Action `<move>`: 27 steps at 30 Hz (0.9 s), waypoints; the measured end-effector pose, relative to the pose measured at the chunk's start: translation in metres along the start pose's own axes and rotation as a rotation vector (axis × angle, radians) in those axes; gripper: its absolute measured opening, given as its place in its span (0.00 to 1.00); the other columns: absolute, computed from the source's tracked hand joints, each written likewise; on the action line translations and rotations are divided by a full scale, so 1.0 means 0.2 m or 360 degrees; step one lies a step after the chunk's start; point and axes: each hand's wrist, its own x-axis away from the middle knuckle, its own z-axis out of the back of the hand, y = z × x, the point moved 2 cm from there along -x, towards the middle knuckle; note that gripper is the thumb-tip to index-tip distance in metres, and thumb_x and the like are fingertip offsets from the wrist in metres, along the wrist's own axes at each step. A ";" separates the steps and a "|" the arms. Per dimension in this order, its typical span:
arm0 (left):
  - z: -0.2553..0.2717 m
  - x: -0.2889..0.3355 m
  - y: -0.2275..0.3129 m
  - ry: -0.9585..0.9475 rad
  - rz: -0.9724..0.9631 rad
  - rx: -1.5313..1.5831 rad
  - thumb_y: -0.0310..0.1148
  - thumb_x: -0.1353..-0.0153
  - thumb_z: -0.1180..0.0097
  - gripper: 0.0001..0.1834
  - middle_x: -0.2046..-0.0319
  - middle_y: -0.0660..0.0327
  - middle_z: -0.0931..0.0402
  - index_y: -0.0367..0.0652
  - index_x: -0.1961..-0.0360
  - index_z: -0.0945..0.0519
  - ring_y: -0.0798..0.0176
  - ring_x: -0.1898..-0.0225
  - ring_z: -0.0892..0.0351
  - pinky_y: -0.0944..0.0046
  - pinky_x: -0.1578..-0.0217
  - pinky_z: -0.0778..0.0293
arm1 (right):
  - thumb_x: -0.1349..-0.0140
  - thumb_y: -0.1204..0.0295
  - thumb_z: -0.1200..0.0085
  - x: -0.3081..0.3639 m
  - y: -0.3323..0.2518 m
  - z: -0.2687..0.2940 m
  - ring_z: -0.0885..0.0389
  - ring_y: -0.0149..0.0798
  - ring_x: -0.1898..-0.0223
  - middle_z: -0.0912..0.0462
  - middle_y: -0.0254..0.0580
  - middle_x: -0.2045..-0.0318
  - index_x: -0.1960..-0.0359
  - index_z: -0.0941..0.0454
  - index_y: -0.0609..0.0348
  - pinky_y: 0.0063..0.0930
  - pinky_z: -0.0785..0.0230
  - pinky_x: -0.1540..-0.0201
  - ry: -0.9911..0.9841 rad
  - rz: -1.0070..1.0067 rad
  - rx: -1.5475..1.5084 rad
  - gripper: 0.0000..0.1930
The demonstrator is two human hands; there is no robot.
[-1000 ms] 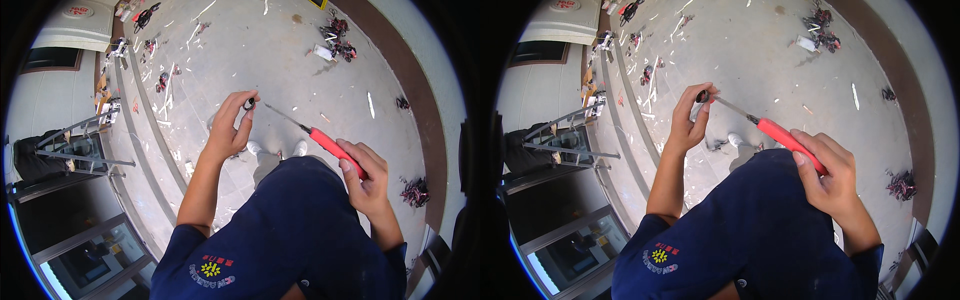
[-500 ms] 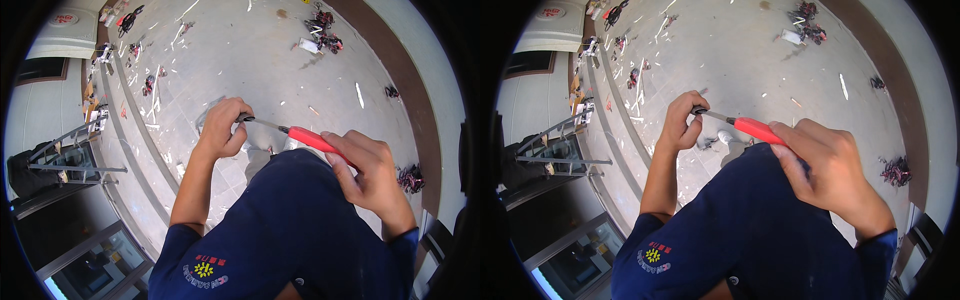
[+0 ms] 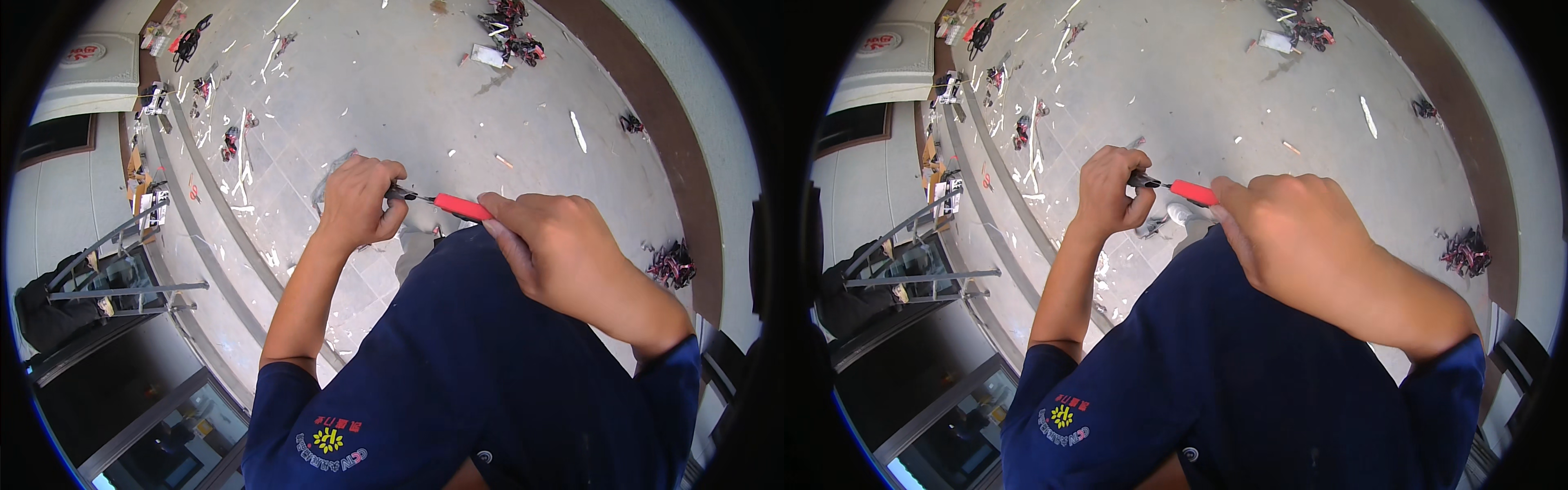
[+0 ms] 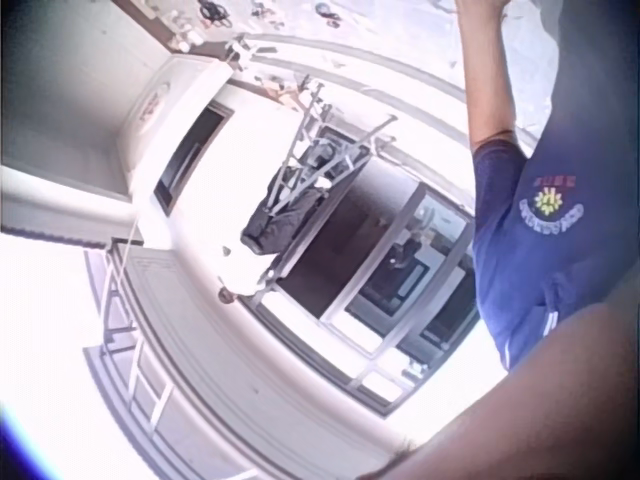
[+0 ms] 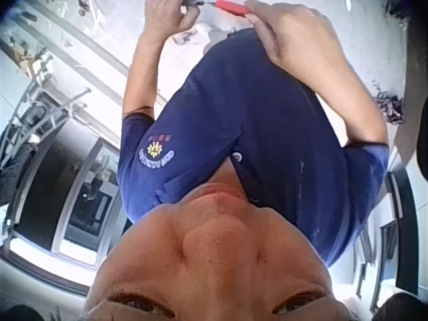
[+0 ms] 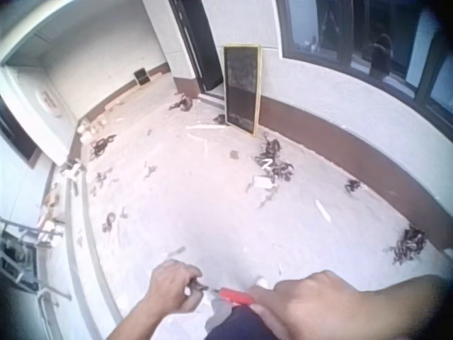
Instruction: The person uses a utility knife to strip and trim a small black cable or tube held in the left hand. The person repeatedly rotates the object and scrapes its surface while standing in a construction area.
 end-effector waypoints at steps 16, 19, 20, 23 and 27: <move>0.06 0.10 -0.15 0.0165 0.0268 0.0411 0.18 0.54 0.44 0.24 0.71 0.58 0.19 0.41 0.51 0.25 0.52 0.65 0.21 0.56 0.61 0.24 | 0.29 0.79 0.40 0.02 0.01 0.16 0.24 0.42 0.77 0.17 0.53 0.74 0.47 0.11 0.69 0.35 0.36 0.72 0.0073 -0.0165 -0.0542 0.13; 0.05 0.10 -0.15 0.0158 0.0291 0.0454 0.18 0.53 0.44 0.24 0.70 0.58 0.19 0.41 0.51 0.25 0.51 0.65 0.21 0.56 0.61 0.23 | 0.30 0.80 0.39 0.02 0.00 0.16 0.25 0.41 0.78 0.18 0.51 0.75 0.47 0.11 0.69 0.34 0.36 0.73 0.0086 -0.0121 -0.0509 0.13; 0.05 0.10 -0.14 0.0154 0.0293 0.0452 0.18 0.53 0.44 0.24 0.70 0.58 0.19 0.41 0.51 0.24 0.51 0.65 0.21 0.56 0.61 0.23 | 0.31 0.80 0.39 0.02 -0.01 0.15 0.25 0.41 0.78 0.18 0.51 0.75 0.47 0.11 0.69 0.34 0.36 0.73 0.0086 -0.0106 -0.0480 0.13; 0.04 0.07 -0.13 0.0119 0.0309 0.0373 0.19 0.53 0.43 0.23 0.69 0.58 0.19 0.42 0.52 0.23 0.51 0.65 0.20 0.55 0.62 0.23 | 0.33 0.80 0.36 0.02 -0.01 0.14 0.25 0.41 0.79 0.19 0.49 0.75 0.46 0.11 0.68 0.35 0.36 0.74 0.0107 -0.0073 -0.0337 0.14; 0.02 0.01 -0.06 0.0028 0.0248 0.0200 0.19 0.52 0.41 0.21 0.68 0.58 0.19 0.42 0.53 0.22 0.51 0.65 0.20 0.54 0.60 0.23 | 0.34 0.79 0.34 0.01 -0.02 0.07 0.24 0.44 0.80 0.21 0.47 0.75 0.45 0.12 0.66 0.37 0.34 0.75 0.0171 0.0074 -0.0019 0.15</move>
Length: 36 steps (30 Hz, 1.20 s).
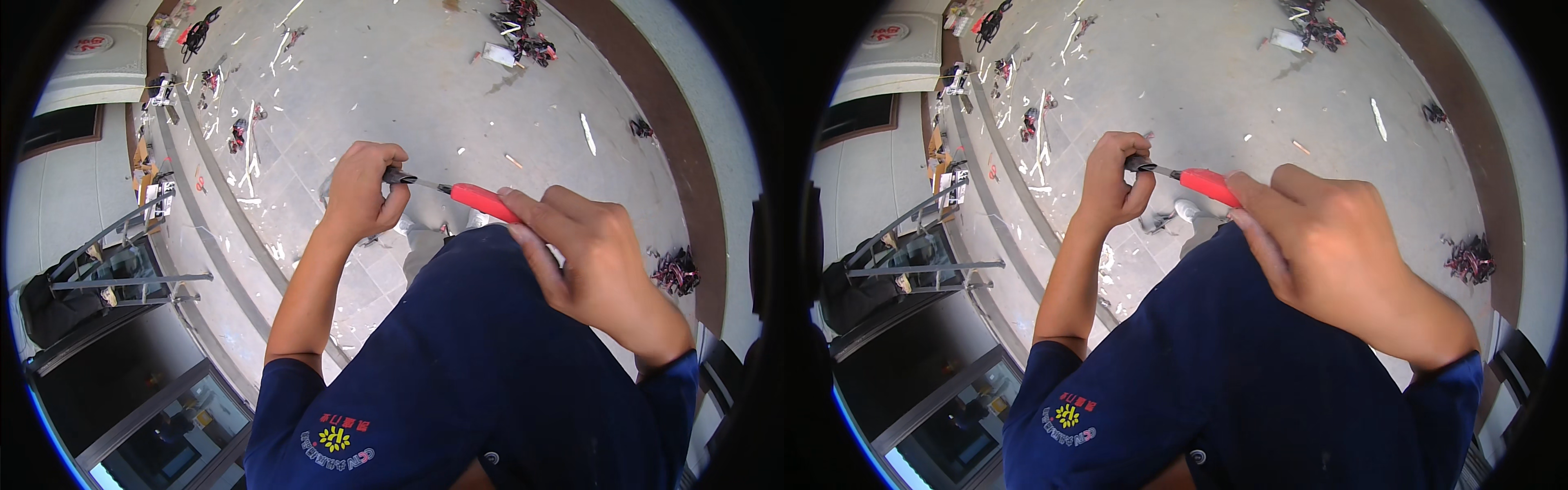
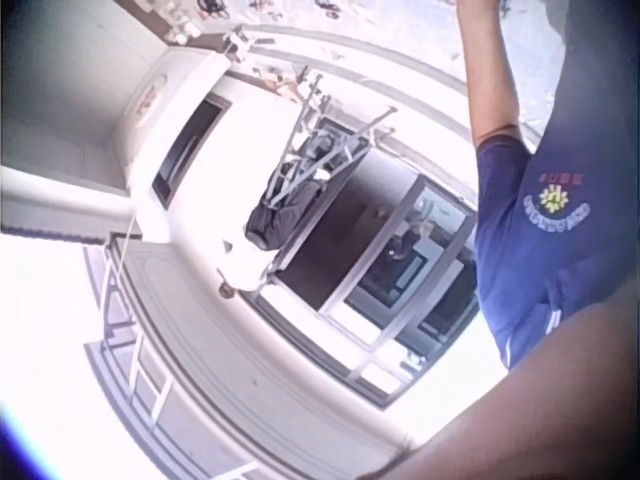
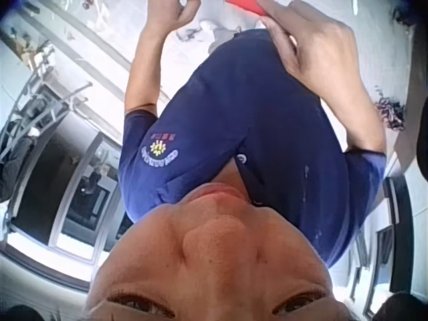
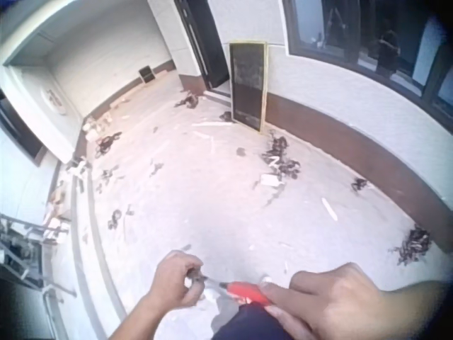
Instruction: The person uses a utility knife to strip and trim a small black cable or tube held in the left hand. The person repeatedly rotates the object and scrapes its surface while standing in a construction area.
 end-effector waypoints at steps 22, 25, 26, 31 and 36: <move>0.08 0.00 -0.23 -0.0051 0.0318 0.0037 0.12 0.35 0.45 0.19 0.42 0.54 0.15 0.40 0.46 0.20 0.42 0.35 0.18 0.41 0.25 0.33 | 0.25 0.71 0.38 0.07 0.39 -0.13 0.25 0.32 0.72 0.15 0.50 0.72 0.45 0.12 0.67 0.29 0.29 0.65 0.0323 -0.0825 -0.0449 0.13; 0.04 -0.01 -0.26 0.0041 0.0264 0.0215 0.11 0.36 0.39 0.18 0.37 0.52 0.15 0.40 0.48 0.20 0.45 0.27 0.23 0.48 0.28 0.27 | 0.25 0.72 0.38 0.04 0.42 -0.14 0.25 0.32 0.72 0.15 0.48 0.70 0.45 0.12 0.67 0.29 0.30 0.65 0.0442 -0.0773 -0.0537 0.13; 0.04 -0.03 -0.25 0.0107 0.0223 0.0317 0.12 0.36 0.38 0.17 0.37 0.52 0.14 0.40 0.49 0.20 0.45 0.27 0.23 0.49 0.30 0.25 | 0.25 0.73 0.38 0.03 0.40 -0.13 0.24 0.32 0.72 0.15 0.48 0.70 0.45 0.12 0.67 0.28 0.29 0.65 0.0453 -0.0738 -0.0538 0.13; 0.05 -0.06 -0.18 0.0144 0.0288 0.0567 0.13 0.35 0.36 0.17 0.38 0.52 0.14 0.40 0.48 0.19 0.46 0.31 0.19 0.57 0.40 0.18 | 0.27 0.75 0.37 0.04 0.33 -0.10 0.24 0.34 0.72 0.17 0.47 0.71 0.46 0.12 0.67 0.29 0.32 0.67 0.0432 -0.0544 -0.0513 0.12; 0.08 -0.07 -0.14 -0.0060 0.0156 0.0378 0.10 0.36 0.41 0.20 0.43 0.54 0.13 0.41 0.45 0.16 0.49 0.38 0.14 0.45 0.29 0.27 | 0.31 0.77 0.35 0.00 0.24 0.01 0.28 0.38 0.77 0.21 0.46 0.75 0.48 0.11 0.67 0.32 0.37 0.71 0.0247 -0.0297 -0.0416 0.12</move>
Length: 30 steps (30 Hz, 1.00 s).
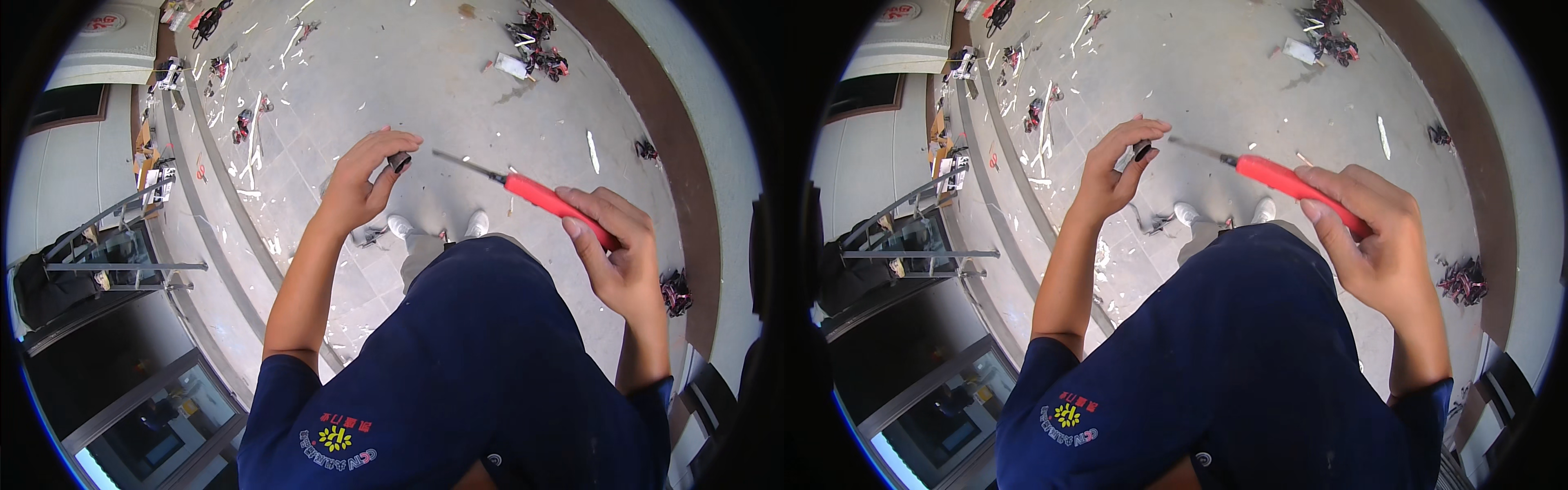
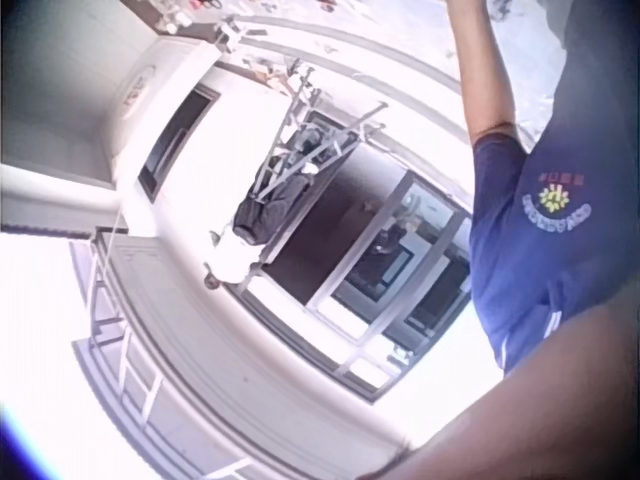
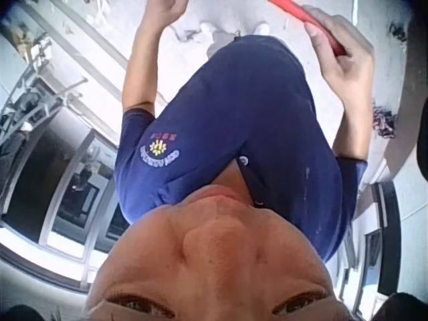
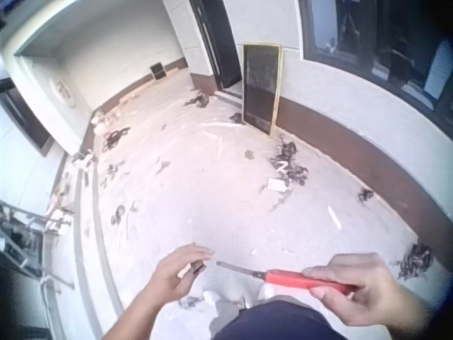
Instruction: The person uses a utility knife to strip and trim a small black cable or tube held in the left hand. The person repeatedly rotates the object and scrapes its surface while standing in a construction area.
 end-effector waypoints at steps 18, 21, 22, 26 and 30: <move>-0.02 -0.01 0.14 -0.0527 -0.0038 -0.0014 0.15 0.38 0.40 0.20 0.59 0.56 0.18 0.42 0.46 0.17 0.48 0.52 0.20 0.39 0.22 0.39 | 0.32 0.75 0.35 -0.09 -0.12 0.01 0.26 0.44 0.78 0.18 0.52 0.75 0.54 0.10 0.66 0.37 0.36 0.72 -0.0369 -0.0018 0.0078 0.09; -0.05 -0.01 0.15 -0.0573 -0.0106 -0.0099 0.17 0.39 0.37 0.18 0.63 0.55 0.22 0.43 0.48 0.18 0.47 0.54 0.23 0.43 0.29 0.34 | 0.31 0.75 0.35 -0.11 -0.10 0.02 0.25 0.44 0.78 0.17 0.53 0.75 0.55 0.10 0.67 0.37 0.35 0.72 -0.0436 -0.0039 0.0042 0.09; -0.06 -0.01 0.15 -0.0583 -0.0127 -0.0129 0.18 0.39 0.37 0.18 0.64 0.55 0.22 0.43 0.49 0.19 0.47 0.54 0.23 0.45 0.32 0.32 | 0.31 0.75 0.36 -0.12 -0.10 0.02 0.25 0.44 0.77 0.17 0.54 0.75 0.56 0.10 0.68 0.37 0.35 0.72 -0.0462 -0.0033 0.0043 0.08; -0.07 0.00 0.14 -0.0585 -0.0101 -0.0183 0.17 0.41 0.36 0.20 0.64 0.55 0.23 0.43 0.48 0.20 0.46 0.55 0.24 0.48 0.42 0.31 | 0.28 0.75 0.36 -0.14 -0.10 -0.01 0.24 0.42 0.75 0.13 0.54 0.71 0.52 0.09 0.69 0.35 0.33 0.70 -0.0645 -0.0108 0.0143 0.10; -0.09 0.03 0.13 -0.0579 -0.0055 -0.0215 0.17 0.41 0.36 0.22 0.63 0.55 0.23 0.43 0.46 0.21 0.46 0.55 0.24 0.49 0.43 0.30 | 0.31 0.75 0.37 -0.12 -0.07 -0.08 0.20 0.53 0.74 0.13 0.55 0.72 0.56 0.09 0.67 0.42 0.28 0.69 -0.0535 0.0118 0.0212 0.09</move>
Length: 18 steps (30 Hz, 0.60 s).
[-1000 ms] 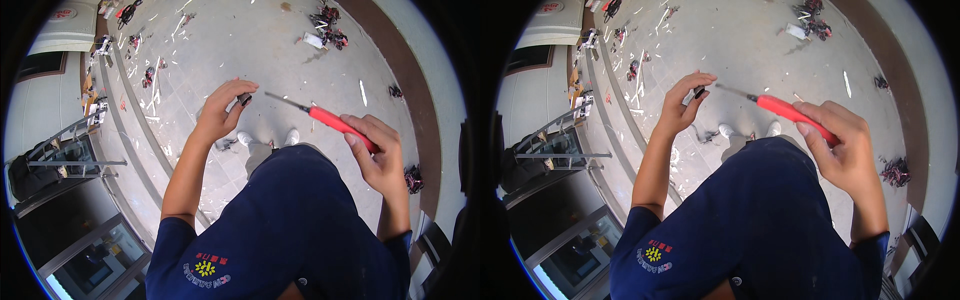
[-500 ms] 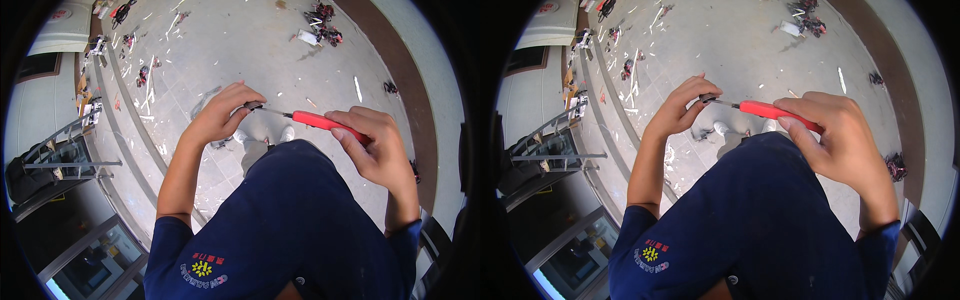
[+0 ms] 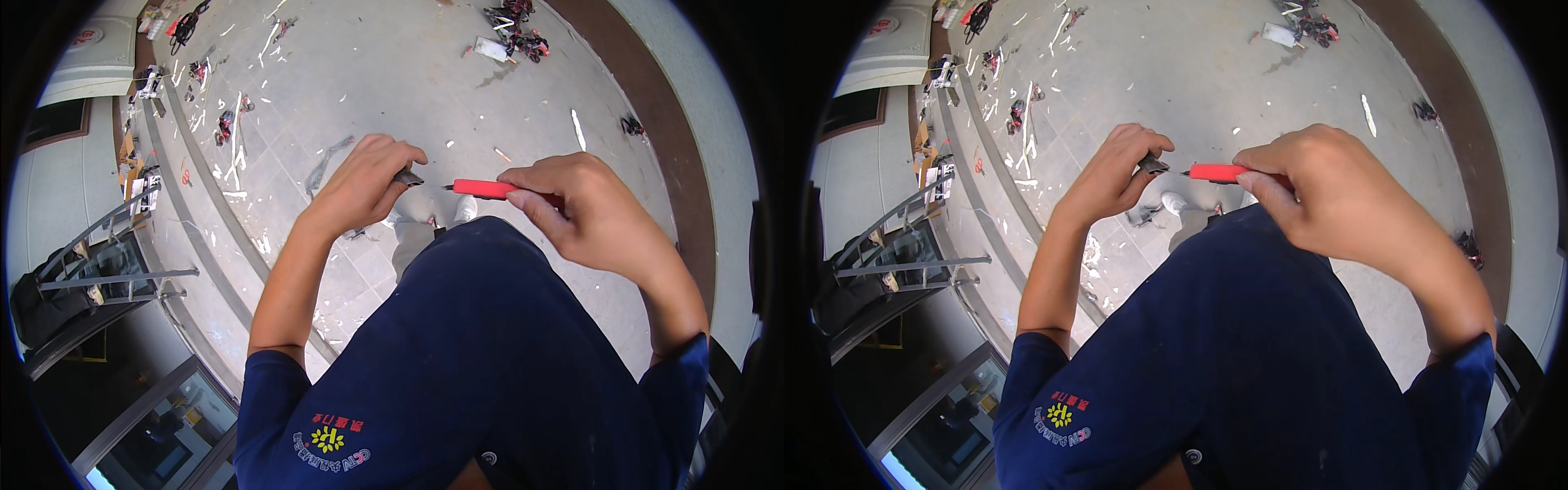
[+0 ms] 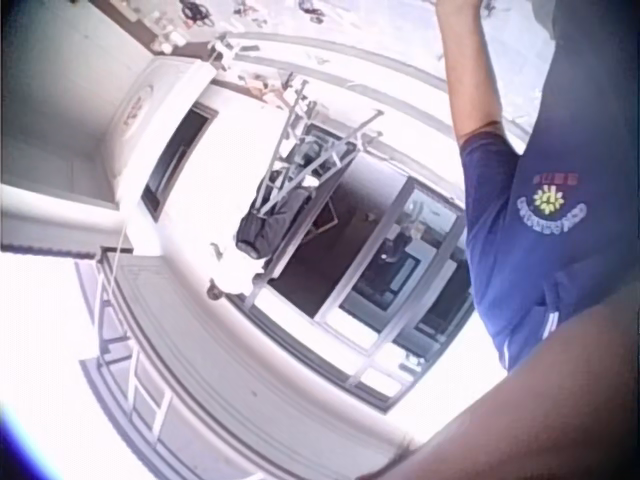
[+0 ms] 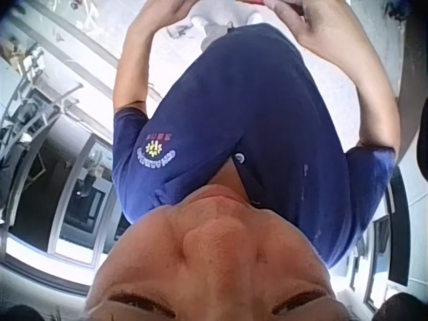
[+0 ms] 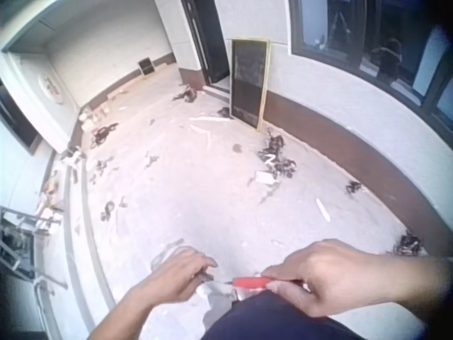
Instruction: The person uses a utility knife to strip and trim a small black cable or tube held in the left hand. The person repeatedly rotates the object and scrapes its surface while standing in a construction area.
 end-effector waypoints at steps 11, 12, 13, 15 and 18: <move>-0.06 0.02 -0.03 0.0075 0.0128 -0.0011 0.17 0.39 0.35 0.22 0.60 0.53 0.20 0.43 0.44 0.21 0.43 0.51 0.22 0.49 0.46 0.28 | 0.32 0.76 0.35 0.04 -0.07 -0.04 0.17 0.49 0.75 0.16 0.50 0.73 0.53 0.11 0.66 0.42 0.25 0.70 0.0020 0.0139 0.0483 0.09; -0.06 0.03 -0.03 0.0098 0.0132 0.0009 0.17 0.39 0.35 0.22 0.60 0.53 0.20 0.43 0.44 0.21 0.44 0.52 0.23 0.50 0.46 0.28 | 0.32 0.76 0.35 0.04 -0.07 -0.03 0.18 0.49 0.76 0.16 0.50 0.73 0.54 0.11 0.67 0.41 0.25 0.70 0.0052 0.0146 0.0429 0.09; -0.05 0.03 -0.04 0.0120 0.0136 0.0028 0.18 0.39 0.35 0.22 0.60 0.53 0.20 0.43 0.44 0.21 0.44 0.52 0.23 0.50 0.46 0.28 | 0.32 0.76 0.35 0.04 -0.07 -0.02 0.18 0.49 0.77 0.16 0.50 0.74 0.54 0.10 0.67 0.41 0.26 0.71 0.0085 0.0152 0.0376 0.09; -0.06 0.04 -0.05 0.0150 0.0173 0.0117 0.16 0.40 0.36 0.23 0.61 0.55 0.21 0.43 0.44 0.22 0.46 0.52 0.24 0.50 0.43 0.29 | 0.31 0.77 0.35 0.03 -0.06 0.02 0.19 0.48 0.77 0.15 0.51 0.74 0.54 0.10 0.68 0.39 0.27 0.71 0.0104 0.0122 0.0230 0.08; -0.05 0.04 -0.06 0.0141 0.0116 0.0140 0.14 0.41 0.36 0.25 0.61 0.56 0.22 0.43 0.43 0.23 0.47 0.53 0.24 0.51 0.43 0.28 | 0.30 0.76 0.35 0.01 -0.05 0.04 0.20 0.45 0.77 0.14 0.54 0.73 0.54 0.10 0.69 0.38 0.28 0.70 0.0046 0.0061 0.0033 0.09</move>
